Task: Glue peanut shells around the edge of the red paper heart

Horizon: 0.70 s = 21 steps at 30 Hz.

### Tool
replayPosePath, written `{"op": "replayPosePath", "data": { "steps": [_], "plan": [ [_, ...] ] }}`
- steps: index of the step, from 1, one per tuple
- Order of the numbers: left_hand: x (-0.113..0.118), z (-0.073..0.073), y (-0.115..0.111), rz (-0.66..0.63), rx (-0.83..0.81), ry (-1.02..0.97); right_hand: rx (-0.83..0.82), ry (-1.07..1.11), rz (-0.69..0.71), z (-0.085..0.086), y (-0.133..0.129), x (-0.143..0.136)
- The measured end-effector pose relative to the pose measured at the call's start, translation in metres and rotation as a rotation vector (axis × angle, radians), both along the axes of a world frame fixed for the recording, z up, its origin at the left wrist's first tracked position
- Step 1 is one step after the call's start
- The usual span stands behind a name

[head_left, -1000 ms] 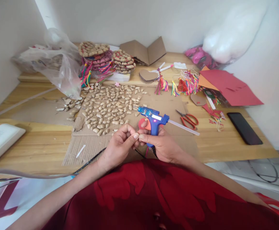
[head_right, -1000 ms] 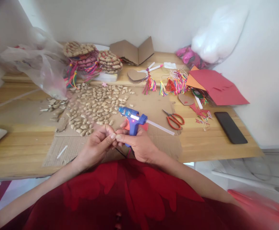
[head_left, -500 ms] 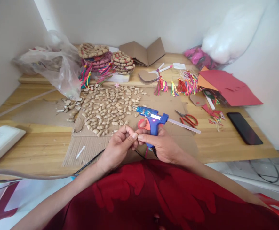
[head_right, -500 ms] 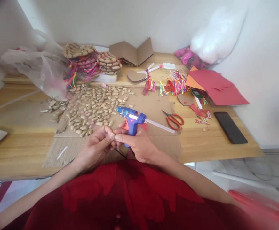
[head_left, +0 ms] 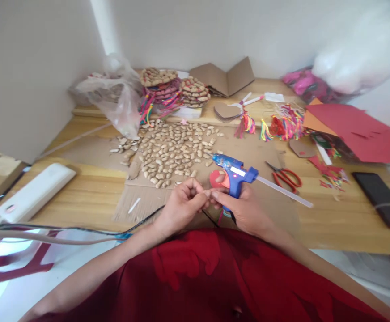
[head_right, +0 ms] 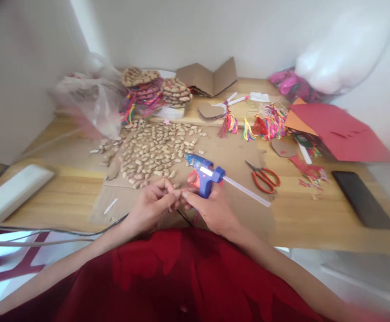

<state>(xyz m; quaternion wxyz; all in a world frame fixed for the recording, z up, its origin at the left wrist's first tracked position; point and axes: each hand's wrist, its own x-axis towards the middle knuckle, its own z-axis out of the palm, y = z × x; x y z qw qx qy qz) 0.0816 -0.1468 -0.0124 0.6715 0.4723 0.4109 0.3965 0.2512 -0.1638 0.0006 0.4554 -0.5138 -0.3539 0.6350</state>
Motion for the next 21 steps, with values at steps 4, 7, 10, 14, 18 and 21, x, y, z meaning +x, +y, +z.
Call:
{"op": "replayPosePath", "data": {
  "steps": [4,7,10,14,18,21],
  "plan": [
    [-0.002,-0.003,0.001,-0.016,0.000,0.018,-0.003,-0.064,-0.001,-0.004,-0.002,0.003],
    [-0.004,-0.004,0.000,-0.035,-0.017,0.019,0.025,-0.117,0.052,-0.006,-0.004,0.003],
    [-0.006,-0.005,0.000,-0.047,-0.048,0.013,0.069,-0.209,0.087,-0.005,-0.004,0.004],
    [-0.006,-0.004,0.000,-0.067,-0.108,0.024,0.104,-0.293,0.123,0.001,-0.002,0.005],
    [-0.007,-0.002,-0.001,-0.090,-0.174,-0.006,0.109,-0.336,0.134,0.006,-0.001,0.004],
    [-0.009,-0.001,-0.002,-0.077,-0.198,-0.027,0.102,-0.352,0.129,0.007,-0.001,0.004]
  ]
}}
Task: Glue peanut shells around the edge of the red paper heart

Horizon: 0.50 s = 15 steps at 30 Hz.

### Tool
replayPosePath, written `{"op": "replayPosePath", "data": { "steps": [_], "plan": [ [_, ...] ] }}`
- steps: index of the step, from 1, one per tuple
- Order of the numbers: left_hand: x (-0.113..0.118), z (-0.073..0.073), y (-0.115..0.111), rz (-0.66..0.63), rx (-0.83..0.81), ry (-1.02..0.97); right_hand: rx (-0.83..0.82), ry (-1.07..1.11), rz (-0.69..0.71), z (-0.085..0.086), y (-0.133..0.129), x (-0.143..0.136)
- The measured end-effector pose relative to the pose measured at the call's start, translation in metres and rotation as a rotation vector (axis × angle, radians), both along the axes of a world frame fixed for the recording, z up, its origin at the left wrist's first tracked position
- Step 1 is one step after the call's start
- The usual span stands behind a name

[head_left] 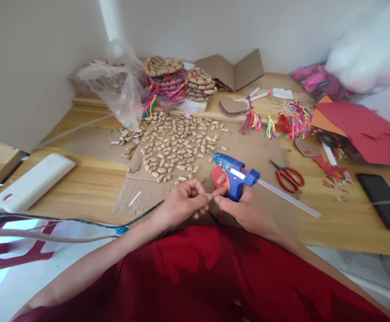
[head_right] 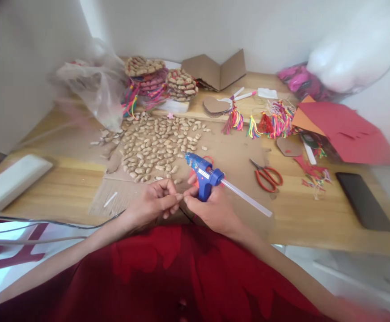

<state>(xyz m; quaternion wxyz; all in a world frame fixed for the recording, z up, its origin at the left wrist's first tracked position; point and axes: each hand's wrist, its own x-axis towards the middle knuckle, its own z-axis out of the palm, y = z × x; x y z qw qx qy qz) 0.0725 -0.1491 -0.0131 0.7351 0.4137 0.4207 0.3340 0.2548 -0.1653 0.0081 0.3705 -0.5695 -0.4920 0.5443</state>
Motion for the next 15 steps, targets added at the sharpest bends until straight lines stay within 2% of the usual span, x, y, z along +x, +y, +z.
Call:
{"op": "replayPosePath", "data": {
  "steps": [7,15],
  "plan": [
    [-0.0009,0.0031,-0.0006,0.032,-0.079,-0.111,-0.020,0.160,-0.015,-0.0023,-0.0011,0.0018],
    [0.0003,0.0030,0.0002,0.025,-0.063,-0.089,-0.018,0.236,0.002,0.0018,-0.0028,0.0002]
  ]
}}
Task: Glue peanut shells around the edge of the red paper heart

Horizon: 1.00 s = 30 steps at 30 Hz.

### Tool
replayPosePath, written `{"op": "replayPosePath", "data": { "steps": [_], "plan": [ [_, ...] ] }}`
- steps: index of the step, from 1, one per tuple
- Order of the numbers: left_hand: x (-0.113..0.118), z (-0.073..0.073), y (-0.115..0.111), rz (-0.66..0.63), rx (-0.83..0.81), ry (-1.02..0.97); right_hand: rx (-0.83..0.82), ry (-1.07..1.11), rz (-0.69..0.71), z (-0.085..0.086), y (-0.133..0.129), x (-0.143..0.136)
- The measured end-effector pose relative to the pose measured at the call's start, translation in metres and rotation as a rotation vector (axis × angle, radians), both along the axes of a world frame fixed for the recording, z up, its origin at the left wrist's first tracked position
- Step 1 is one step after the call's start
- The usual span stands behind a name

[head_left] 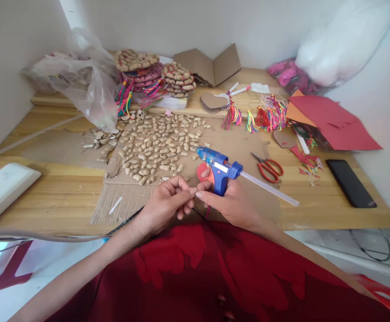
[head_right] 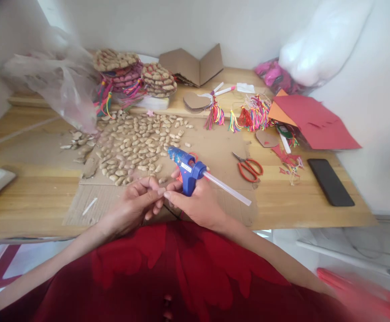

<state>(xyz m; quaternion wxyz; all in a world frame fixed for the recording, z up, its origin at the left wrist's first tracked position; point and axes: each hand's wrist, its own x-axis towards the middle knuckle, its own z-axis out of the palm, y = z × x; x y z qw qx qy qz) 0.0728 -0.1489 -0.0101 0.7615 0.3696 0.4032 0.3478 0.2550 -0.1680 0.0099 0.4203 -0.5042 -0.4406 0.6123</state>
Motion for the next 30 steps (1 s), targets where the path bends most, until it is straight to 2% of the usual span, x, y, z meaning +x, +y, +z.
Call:
{"op": "replayPosePath", "data": {
  "steps": [10,19,26,30],
  "plan": [
    [0.0012,-0.0015,-0.0013,0.003,0.023,0.036,-0.009,-0.043,0.000,-0.0001,-0.0011,0.0021],
    [-0.0018,-0.0028,-0.0004,-0.061,-0.064,-0.056,0.013,0.042,0.125,-0.0002,-0.0004,0.0032],
    [0.0009,0.0031,0.0000,0.017,0.006,-0.025,-0.005,0.022,0.001,-0.0079,-0.0001,0.0019],
    [0.0018,0.0026,-0.0003,0.034,0.081,0.038,0.010,-0.106,-0.022,-0.0063,-0.0006,0.0014]
  ]
}}
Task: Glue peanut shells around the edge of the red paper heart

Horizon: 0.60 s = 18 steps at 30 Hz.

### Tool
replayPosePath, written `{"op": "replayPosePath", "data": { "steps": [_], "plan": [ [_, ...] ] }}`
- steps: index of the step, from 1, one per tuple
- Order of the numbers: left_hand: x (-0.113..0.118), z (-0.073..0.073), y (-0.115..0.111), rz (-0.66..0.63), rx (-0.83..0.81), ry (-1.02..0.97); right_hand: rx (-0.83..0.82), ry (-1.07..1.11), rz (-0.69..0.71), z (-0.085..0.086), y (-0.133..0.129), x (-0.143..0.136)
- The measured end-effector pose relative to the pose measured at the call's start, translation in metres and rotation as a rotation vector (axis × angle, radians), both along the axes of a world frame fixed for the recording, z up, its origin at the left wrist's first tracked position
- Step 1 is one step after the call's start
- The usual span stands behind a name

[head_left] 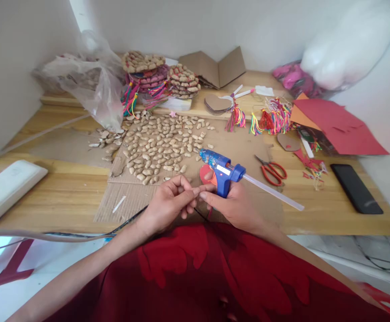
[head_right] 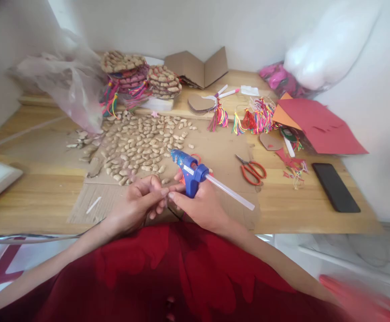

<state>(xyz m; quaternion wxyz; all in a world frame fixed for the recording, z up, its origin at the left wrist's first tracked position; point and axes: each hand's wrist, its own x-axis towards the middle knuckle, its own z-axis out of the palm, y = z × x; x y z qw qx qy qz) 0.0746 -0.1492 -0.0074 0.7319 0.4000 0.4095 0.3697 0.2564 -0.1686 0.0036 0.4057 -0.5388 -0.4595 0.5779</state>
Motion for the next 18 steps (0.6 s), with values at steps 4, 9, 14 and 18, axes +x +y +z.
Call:
{"op": "replayPosePath", "data": {
  "steps": [4,9,14,18],
  "plan": [
    [-0.0004,0.0012,0.0000,-0.014,0.047,0.087,0.066,-0.112,-0.036,0.0060,-0.0010,-0.0010],
    [-0.0023,0.0048,0.0012,-0.067,0.032,0.123,0.071,-0.114,0.006,0.0064,-0.0024,0.0008],
    [-0.0035,0.0023,0.0027,-0.104,0.009,0.101,0.032,-0.101,0.055,0.0072,-0.0026,0.0017],
    [-0.0034,0.0008,0.0021,-0.136,-0.023,0.083,-0.028,-0.009,0.071,0.0070,-0.0025,0.0008]
  ]
}}
